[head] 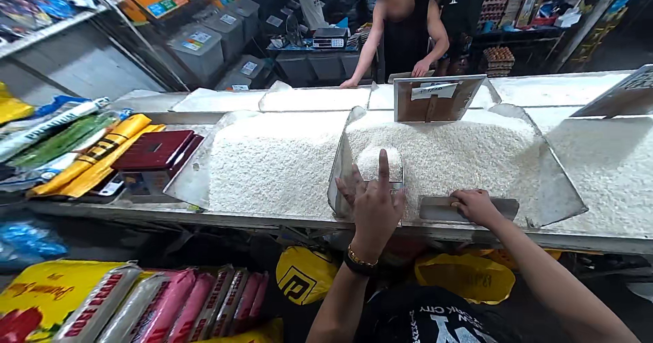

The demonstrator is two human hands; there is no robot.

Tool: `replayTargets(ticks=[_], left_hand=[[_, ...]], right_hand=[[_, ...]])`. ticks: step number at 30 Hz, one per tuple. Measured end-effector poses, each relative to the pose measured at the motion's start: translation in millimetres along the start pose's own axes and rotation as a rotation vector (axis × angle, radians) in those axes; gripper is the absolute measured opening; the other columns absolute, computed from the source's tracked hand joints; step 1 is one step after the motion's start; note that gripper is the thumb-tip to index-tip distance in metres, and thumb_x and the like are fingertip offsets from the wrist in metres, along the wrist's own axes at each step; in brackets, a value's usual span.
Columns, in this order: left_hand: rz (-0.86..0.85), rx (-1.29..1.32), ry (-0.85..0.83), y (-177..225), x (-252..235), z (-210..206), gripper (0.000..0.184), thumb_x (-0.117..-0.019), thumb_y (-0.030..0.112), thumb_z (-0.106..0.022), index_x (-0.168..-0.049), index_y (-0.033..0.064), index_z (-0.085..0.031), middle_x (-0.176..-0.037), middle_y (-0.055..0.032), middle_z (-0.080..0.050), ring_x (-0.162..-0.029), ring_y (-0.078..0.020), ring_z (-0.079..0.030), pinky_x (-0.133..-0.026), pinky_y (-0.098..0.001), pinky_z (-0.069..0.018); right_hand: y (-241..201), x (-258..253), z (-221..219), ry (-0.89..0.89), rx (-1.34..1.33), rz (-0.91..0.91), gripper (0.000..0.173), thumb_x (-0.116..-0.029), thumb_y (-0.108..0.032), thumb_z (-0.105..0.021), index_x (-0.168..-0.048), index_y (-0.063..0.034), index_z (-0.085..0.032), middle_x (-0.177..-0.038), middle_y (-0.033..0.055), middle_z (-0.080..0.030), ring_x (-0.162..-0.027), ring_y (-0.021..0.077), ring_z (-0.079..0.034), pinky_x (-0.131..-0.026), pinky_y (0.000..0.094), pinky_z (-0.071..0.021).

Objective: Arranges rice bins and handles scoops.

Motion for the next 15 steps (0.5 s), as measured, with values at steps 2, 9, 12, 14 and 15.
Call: replayTargets(ticks=[2, 9, 12, 14, 15], left_hand=[[0.011, -0.009, -0.017, 0.3, -0.9, -0.6, 0.093, -0.0935, 0.049, -0.064, -0.166, 0.018, -0.016, -0.098, -0.0091, -0.077, -0.135, -0.0453, -0.052, -0.114, -0.0812, 0.003], [0.026, -0.006, -0.035, -2.8, -2.1, -3.3, 0.074, -0.0945, 0.075, -0.045, -0.111, 0.0091, -0.076, -0.163, -0.0248, -0.033, -0.154, -0.053, -0.012, -0.117, -0.0775, -0.0001], [0.037, 0.023, -0.028, -3.2, -3.3, -3.8, 0.081, -0.094, 0.08, -0.036, -0.073, 0.012, -0.074, -0.171, -0.0218, -0.011, -0.155, -0.0513, 0.0, -0.118, -0.0771, 0.0013], [0.033, 0.052, 0.007, -3.0, -2.8, -4.6, 0.074, -0.0976, 0.075, -0.036, -0.086, 0.0132, -0.076, -0.171, -0.0219, -0.01, -0.156, -0.0506, 0.0, -0.118, -0.0766, 0.0022], [0.021, 0.061, 0.049, -3.9, -2.1, -5.1, 0.061, -0.1014, 0.064, -0.04, -0.106, 0.0149, -0.076, -0.171, -0.0233, -0.01, -0.155, -0.0511, 0.0, -0.117, -0.0775, 0.0017]], right_hand=[[0.5, -0.5, 1.0, -0.005, -0.005, -0.007, 0.036, -0.1076, -0.035, -0.053, -0.136, -0.0169, -0.064, -0.128, 0.0136, -0.07, -0.126, 0.0344, -0.062, -0.114, 0.065, -0.0344], [3.8, -2.3, 0.0, 0.006, -0.004, 0.008, 0.035, -0.1075, -0.035, -0.053, -0.135, -0.0166, -0.065, -0.127, 0.0136, -0.07, -0.124, 0.034, -0.063, -0.112, 0.0647, -0.0358], [4.8, -1.6, 0.7, 0.002, -0.009, 0.008, 0.035, -0.1075, -0.034, -0.053, -0.135, -0.0159, -0.065, -0.126, 0.0139, -0.07, -0.124, 0.0343, -0.063, -0.112, 0.0651, -0.0355], [5.0, -1.2, 2.6, -0.008, -0.004, 0.001, 0.036, -0.1077, -0.035, -0.053, -0.135, -0.0159, -0.064, -0.126, 0.0135, -0.07, -0.124, 0.0339, -0.063, -0.112, 0.0646, -0.0357], [3.8, -1.8, 4.5, -0.014, -0.004, -0.004, 0.036, -0.1078, -0.035, -0.053, -0.135, -0.0157, -0.065, -0.126, 0.0136, -0.07, -0.124, 0.0338, -0.064, -0.112, 0.0643, -0.0358]])
Point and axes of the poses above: each hand's wrist, its own x-axis away from the middle knuckle, its own z-axis out of the back of the hand, y = z × x, the point moved 2 cm from there along -x, towards the middle knuckle
